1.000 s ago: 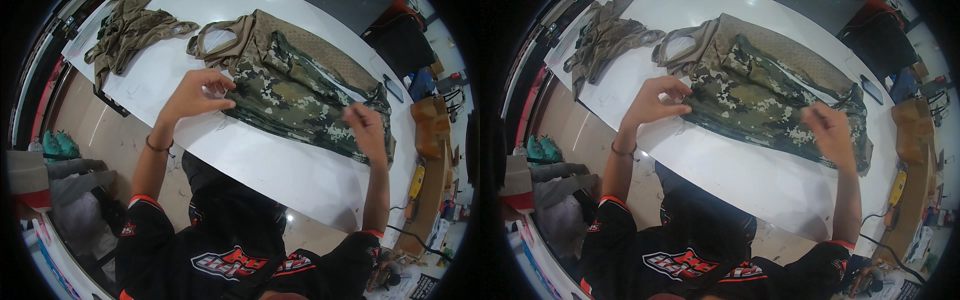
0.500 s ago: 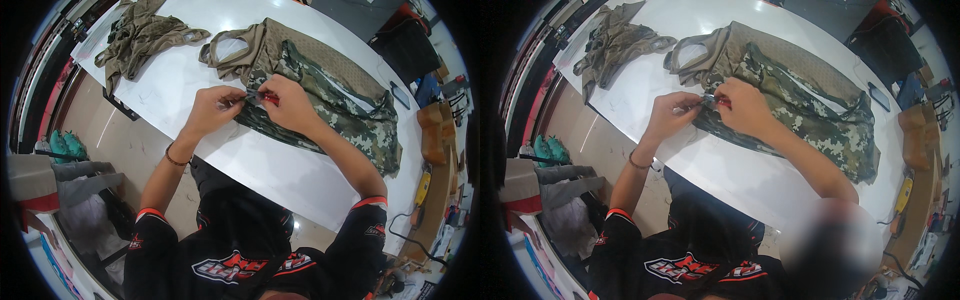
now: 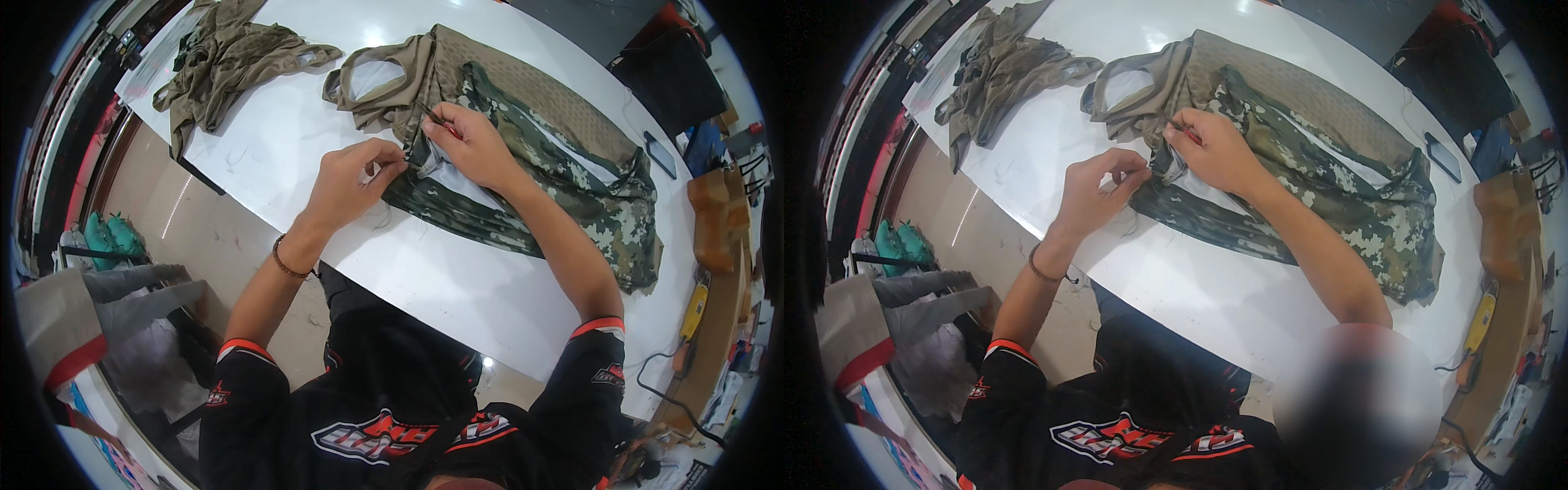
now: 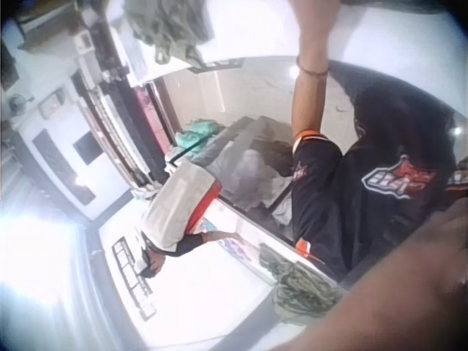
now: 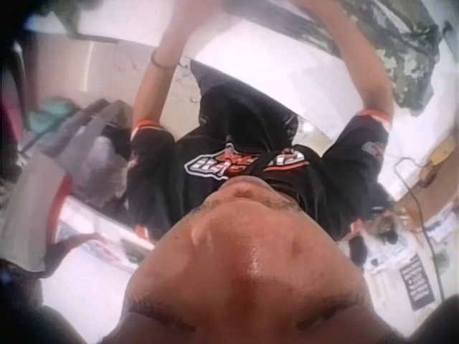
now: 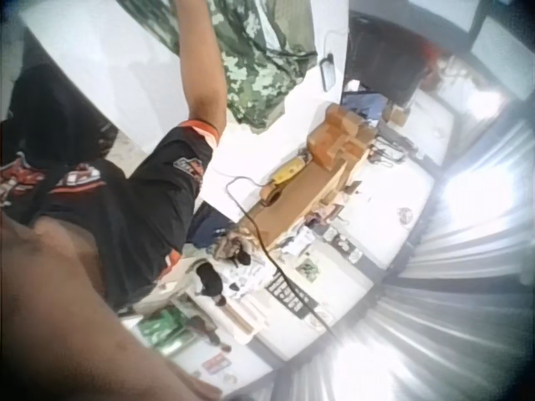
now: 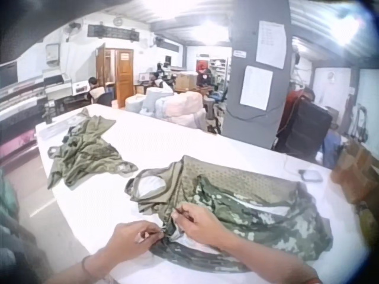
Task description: The person uses red scissors to cut the neckline and seams of a camouflage-patterned shirt laid on a white table. The person repeatedly snips along the collar and side seams, removing fabric pieces and adjusting the shirt between cuts.
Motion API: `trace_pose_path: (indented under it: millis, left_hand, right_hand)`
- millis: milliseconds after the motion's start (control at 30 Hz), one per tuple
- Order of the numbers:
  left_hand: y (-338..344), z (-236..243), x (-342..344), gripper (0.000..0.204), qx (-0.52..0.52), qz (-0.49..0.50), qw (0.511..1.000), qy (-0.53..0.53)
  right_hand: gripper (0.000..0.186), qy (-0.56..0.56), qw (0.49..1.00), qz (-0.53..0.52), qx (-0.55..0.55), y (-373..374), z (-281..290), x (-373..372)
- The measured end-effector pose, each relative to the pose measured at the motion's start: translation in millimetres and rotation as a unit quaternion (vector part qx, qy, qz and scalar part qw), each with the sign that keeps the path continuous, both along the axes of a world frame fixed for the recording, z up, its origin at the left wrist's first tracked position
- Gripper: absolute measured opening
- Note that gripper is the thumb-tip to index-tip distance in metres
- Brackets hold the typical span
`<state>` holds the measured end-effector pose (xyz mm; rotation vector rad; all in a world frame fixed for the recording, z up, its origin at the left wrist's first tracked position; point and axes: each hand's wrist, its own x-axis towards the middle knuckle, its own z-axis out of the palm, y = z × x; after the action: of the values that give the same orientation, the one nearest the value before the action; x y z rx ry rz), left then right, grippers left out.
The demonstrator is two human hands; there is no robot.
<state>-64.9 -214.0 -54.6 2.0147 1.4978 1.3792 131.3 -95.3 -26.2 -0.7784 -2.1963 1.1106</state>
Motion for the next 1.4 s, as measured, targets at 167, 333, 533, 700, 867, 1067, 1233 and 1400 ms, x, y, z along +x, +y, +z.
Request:
trace_pose_path:
  millis: [167, 333, 533, 700, 867, 1067, 1233, 1400]
  left_hand:
    - [-3.4, 8.9, 9.8, 0.020, 0.054, -0.003, 0.998, 0.015]
    - [-0.3, 19.5, 27.3, 0.025, 0.144, 0.002, 0.986, 0.085]
    - [5.1, 1.1, 27.7, 0.021, 0.145, 0.024, 0.980, 0.135]
    - [6.3, 7.5, 26.2, 0.014, 0.065, -0.026, 0.996, 0.058]
    - [10.4, 7.3, 18.1, 0.015, -0.032, -0.106, 0.993, -0.049]
    - [11.2, 0.1, 10.5, 0.011, -0.071, -0.157, 0.972, -0.162]
    - [5.5, -2.1, 8.2, 0.012, -0.042, -0.144, 0.973, -0.177]
    - [9.2, 0.0, 12.5, 0.008, 0.034, -0.107, 0.982, -0.153]
  right_hand:
    - [0.028, 0.023, 0.999, -0.036, -0.027, 0.5, -6.3, 0.7]
    - [0.030, -0.006, 0.997, -0.055, -0.061, 3.8, -7.4, -0.6]
    - [0.028, 0.042, 0.988, -0.048, -0.142, 6.4, -13.7, -0.5]
    - [0.025, 0.063, 0.980, -0.041, -0.186, 7.8, -14.2, 1.6]
    - [0.022, 0.101, 0.980, -0.023, -0.172, 6.4, -17.1, 3.8]
    - [0.031, 0.136, 0.981, -0.118, -0.067, -11.8, 9.6, 6.7]
    - [0.049, 0.135, 0.929, 0.025, -0.343, -45.8, 61.6, 31.6]
    - [0.043, 0.082, 0.851, 0.066, -0.515, -65.8, 32.2, 37.8]
